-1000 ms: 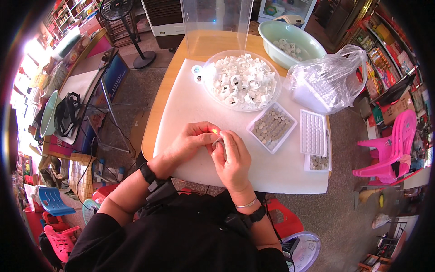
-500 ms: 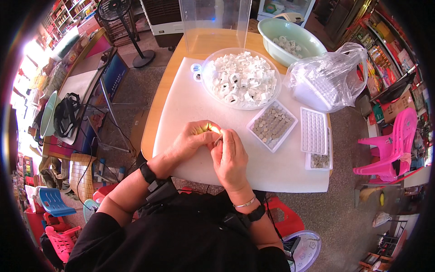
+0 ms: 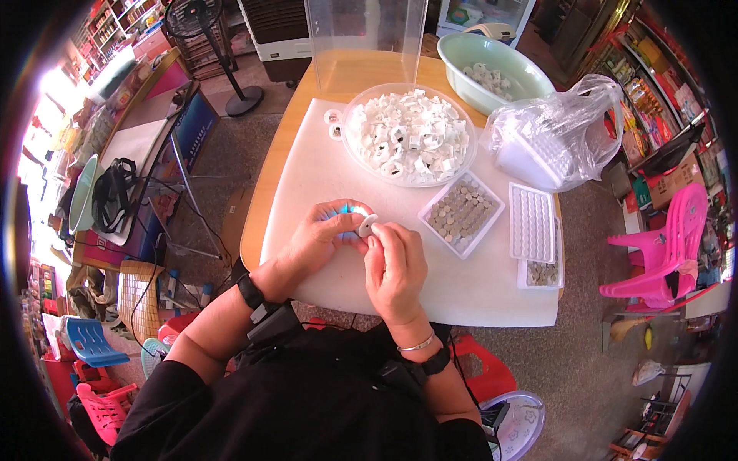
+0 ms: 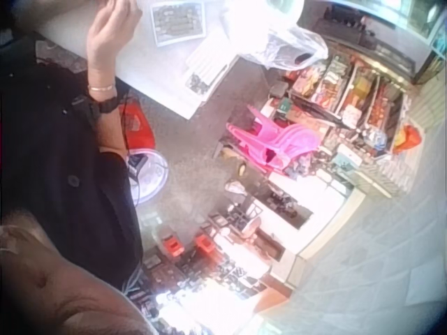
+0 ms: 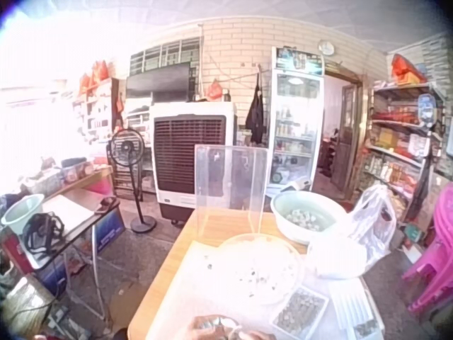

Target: Manually assemble small white plastic housings by inserting screws and fitting components together.

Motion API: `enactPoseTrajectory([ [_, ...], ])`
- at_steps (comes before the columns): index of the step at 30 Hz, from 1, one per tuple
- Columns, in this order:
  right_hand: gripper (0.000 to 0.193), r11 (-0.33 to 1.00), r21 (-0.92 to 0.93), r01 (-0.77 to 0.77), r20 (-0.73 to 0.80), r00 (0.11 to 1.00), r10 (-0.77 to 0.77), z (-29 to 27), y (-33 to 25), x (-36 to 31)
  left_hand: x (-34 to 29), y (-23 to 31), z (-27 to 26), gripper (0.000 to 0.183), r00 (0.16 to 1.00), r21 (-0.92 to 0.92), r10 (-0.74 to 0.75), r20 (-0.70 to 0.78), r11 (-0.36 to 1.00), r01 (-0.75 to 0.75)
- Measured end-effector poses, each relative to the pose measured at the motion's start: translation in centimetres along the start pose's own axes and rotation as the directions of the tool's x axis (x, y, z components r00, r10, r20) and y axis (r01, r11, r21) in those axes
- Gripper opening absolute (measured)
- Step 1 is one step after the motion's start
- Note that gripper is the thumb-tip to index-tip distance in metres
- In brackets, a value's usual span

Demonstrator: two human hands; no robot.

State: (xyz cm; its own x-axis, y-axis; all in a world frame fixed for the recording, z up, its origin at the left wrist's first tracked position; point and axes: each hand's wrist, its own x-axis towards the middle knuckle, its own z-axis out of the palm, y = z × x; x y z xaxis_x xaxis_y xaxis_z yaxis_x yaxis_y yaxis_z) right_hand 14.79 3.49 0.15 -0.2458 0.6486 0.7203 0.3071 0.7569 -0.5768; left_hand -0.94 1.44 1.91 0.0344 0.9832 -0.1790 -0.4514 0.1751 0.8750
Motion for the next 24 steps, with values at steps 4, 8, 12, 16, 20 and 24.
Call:
enactPoseTrajectory([
  [4, 0.025, 0.99, 0.081, -0.116, 0.019, 0.993, 0.115, 0.02, -0.24, 0.2, 0.09, -0.32, -0.33, 0.025, 0.999, 0.038, 0.019, 0.032, 0.999, -0.021],
  [8, 0.026, 0.998, 0.017, -0.053, 0.03, 0.998, 0.052, -0.1, 0.03, 0.58, -0.07, -0.11, -0.03, 0.022, 0.998, 0.121, 0.034, 0.046, 0.992, -0.039],
  [12, 0.028, 0.997, 0.051, -0.055, 0.086, 0.995, 0.051, 0.16, 0.46, 0.4, -0.34, 0.22, 0.06, 0.024, 0.996, 0.236, 0.069, 0.063, 0.968, -0.082],
  [16, 0.031, 1.0, -0.016, -0.005, 0.067, 0.998, 0.006, 0.42, 0.28, 0.35, -0.31, 0.29, 0.19, 0.024, 0.996, 0.305, 0.058, 0.064, 0.949, -0.074],
  [20, 0.032, 0.998, -0.057, -0.003, 0.069, 0.998, 0.006, 0.55, 0.27, 0.19, 0.04, -0.08, 0.15, 0.024, 0.996, 0.302, 0.053, 0.074, 0.95, -0.073],
  [24, 0.033, 1.0, -0.019, -0.021, 0.077, 0.997, 0.023, 0.37, 0.37, 0.1, 0.16, -0.49, -0.31, 0.023, 0.995, 0.269, 0.04, 0.091, 0.961, -0.063],
])
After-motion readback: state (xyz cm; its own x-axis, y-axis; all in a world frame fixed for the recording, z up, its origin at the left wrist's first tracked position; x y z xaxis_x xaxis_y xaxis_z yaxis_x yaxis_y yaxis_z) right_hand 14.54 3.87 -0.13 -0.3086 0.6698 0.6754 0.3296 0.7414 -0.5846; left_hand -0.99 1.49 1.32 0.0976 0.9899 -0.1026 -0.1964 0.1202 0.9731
